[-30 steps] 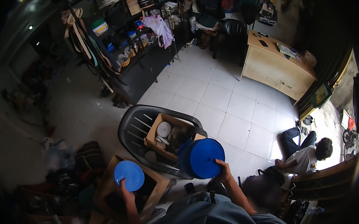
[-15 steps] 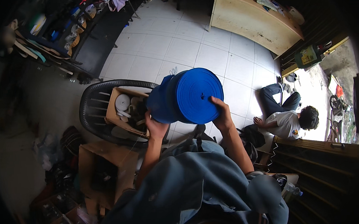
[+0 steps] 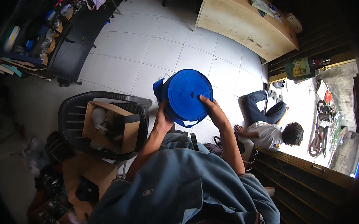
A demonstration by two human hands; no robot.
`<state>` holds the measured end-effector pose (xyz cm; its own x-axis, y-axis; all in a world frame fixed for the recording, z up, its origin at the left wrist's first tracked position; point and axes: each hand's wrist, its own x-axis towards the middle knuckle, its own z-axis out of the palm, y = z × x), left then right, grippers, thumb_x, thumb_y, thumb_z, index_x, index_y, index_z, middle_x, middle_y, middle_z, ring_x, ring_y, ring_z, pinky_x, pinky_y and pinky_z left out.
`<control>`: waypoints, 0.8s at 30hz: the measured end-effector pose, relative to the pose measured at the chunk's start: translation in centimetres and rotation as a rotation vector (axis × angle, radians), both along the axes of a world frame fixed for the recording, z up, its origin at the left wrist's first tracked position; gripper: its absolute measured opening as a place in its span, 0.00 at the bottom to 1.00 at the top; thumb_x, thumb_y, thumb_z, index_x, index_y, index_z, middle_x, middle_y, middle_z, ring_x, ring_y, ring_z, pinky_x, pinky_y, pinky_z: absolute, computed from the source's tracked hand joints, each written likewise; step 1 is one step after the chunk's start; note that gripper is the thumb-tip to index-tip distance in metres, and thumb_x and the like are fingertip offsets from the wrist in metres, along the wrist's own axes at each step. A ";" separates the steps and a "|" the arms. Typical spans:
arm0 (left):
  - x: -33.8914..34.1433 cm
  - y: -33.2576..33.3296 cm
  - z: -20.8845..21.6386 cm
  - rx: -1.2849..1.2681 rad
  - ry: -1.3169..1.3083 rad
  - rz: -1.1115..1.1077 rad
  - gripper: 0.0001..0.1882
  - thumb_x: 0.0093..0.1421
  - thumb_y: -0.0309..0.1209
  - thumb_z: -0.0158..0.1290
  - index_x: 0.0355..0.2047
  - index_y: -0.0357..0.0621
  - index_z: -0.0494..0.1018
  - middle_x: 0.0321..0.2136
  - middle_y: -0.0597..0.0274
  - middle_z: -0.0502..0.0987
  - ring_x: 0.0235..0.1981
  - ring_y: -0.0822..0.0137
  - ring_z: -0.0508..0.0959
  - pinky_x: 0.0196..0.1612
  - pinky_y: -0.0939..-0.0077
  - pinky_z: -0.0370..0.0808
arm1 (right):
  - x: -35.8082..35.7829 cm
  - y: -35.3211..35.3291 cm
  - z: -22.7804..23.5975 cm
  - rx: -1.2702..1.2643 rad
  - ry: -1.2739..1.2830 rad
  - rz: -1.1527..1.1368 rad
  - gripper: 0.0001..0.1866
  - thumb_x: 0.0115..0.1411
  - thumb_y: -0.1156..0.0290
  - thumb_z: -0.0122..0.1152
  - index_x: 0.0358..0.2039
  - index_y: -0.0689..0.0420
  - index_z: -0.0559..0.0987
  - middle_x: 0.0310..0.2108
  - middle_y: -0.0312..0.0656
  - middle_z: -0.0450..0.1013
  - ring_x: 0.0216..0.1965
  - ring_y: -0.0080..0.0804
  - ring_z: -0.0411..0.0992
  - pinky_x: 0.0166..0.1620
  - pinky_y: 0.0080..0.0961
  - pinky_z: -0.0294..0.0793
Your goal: The person takes ribbon spools from cardboard boxes on the floor and places them onto a metal shelf to organize them alongside other spools.
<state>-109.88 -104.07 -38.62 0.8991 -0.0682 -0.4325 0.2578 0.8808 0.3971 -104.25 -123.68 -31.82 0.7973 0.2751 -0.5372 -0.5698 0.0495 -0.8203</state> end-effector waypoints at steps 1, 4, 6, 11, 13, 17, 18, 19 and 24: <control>1.7 0.2 0.1 0.001 0.000 -0.003 0.29 0.62 0.47 0.43 0.58 0.43 0.59 0.54 0.58 0.67 0.54 0.64 0.67 0.57 0.66 0.64 | 1.8 0.0 -0.3 -0.030 -0.001 0.024 0.45 0.50 0.45 0.63 0.53 0.73 0.62 0.49 0.58 0.65 0.53 0.43 0.63 0.56 0.29 0.62; 7.1 1.5 0.1 -0.031 0.015 0.018 0.29 0.63 0.47 0.42 0.58 0.42 0.58 0.54 0.58 0.67 0.55 0.63 0.67 0.57 0.65 0.64 | 7.3 1.6 -0.3 -0.121 -0.057 -0.003 0.45 0.50 0.44 0.63 0.54 0.71 0.63 0.47 0.56 0.63 0.52 0.44 0.64 0.54 0.30 0.64; 10.7 2.8 0.0 -0.034 0.014 0.041 0.28 0.63 0.47 0.41 0.58 0.42 0.58 0.54 0.57 0.66 0.55 0.63 0.67 0.57 0.64 0.64 | 10.8 3.3 0.4 -0.283 -0.153 0.007 0.43 0.50 0.45 0.63 0.53 0.69 0.64 0.46 0.54 0.62 0.51 0.44 0.64 0.53 0.32 0.65; 20.4 6.9 0.1 -0.030 -0.061 0.086 0.28 0.64 0.47 0.36 0.56 0.40 0.60 0.53 0.55 0.67 0.54 0.61 0.68 0.56 0.62 0.66 | 20.2 7.9 1.3 -0.611 -0.560 -0.039 0.35 0.49 0.54 0.68 0.50 0.66 0.66 0.43 0.53 0.62 0.47 0.46 0.68 0.43 0.36 0.73; 23.3 8.5 -0.1 -0.056 -0.103 0.096 0.28 0.64 0.47 0.35 0.56 0.40 0.60 0.53 0.54 0.67 0.54 0.61 0.68 0.56 0.62 0.67 | 23.5 9.8 2.9 -0.544 -0.575 -0.052 0.33 0.51 0.55 0.66 0.50 0.65 0.67 0.43 0.53 0.64 0.43 0.44 0.70 0.40 0.33 0.75; 30.2 11.0 1.2 -0.048 -0.155 0.115 0.28 0.64 0.48 0.34 0.55 0.40 0.61 0.52 0.53 0.68 0.53 0.60 0.69 0.56 0.62 0.67 | 30.4 12.1 2.4 -0.612 -0.689 -0.049 0.34 0.51 0.57 0.67 0.49 0.68 0.67 0.40 0.56 0.71 0.37 0.42 0.74 0.36 0.31 0.77; 31.8 11.2 1.7 -0.034 -0.142 0.135 0.28 0.64 0.48 0.34 0.55 0.39 0.61 0.52 0.53 0.68 0.53 0.60 0.69 0.55 0.62 0.67 | 32.1 12.6 2.1 -0.625 -0.706 -0.043 0.34 0.50 0.57 0.68 0.49 0.69 0.67 0.39 0.56 0.72 0.37 0.41 0.75 0.36 0.31 0.77; 33.3 11.7 2.0 0.025 -0.173 0.129 0.29 0.64 0.48 0.34 0.55 0.40 0.61 0.52 0.54 0.68 0.54 0.60 0.68 0.56 0.62 0.67 | 33.9 13.2 2.7 -0.572 -0.591 -0.083 0.35 0.45 0.57 0.72 0.46 0.67 0.70 0.39 0.56 0.71 0.39 0.45 0.73 0.40 0.34 0.74; 41.7 13.8 1.2 0.039 -0.141 0.183 0.29 0.64 0.50 0.32 0.56 0.42 0.61 0.53 0.54 0.67 0.55 0.59 0.67 0.57 0.59 0.65 | 43.2 15.1 1.9 -0.431 -0.576 -0.002 0.32 0.48 0.63 0.70 0.47 0.71 0.67 0.34 0.58 0.73 0.32 0.39 0.76 0.35 0.29 0.78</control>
<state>-68.18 -90.26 -37.45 0.9466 0.1155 -0.3011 0.0352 0.8910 0.4525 -61.02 -108.60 -29.89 0.9870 0.1319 -0.0919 -0.0411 -0.3458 -0.9374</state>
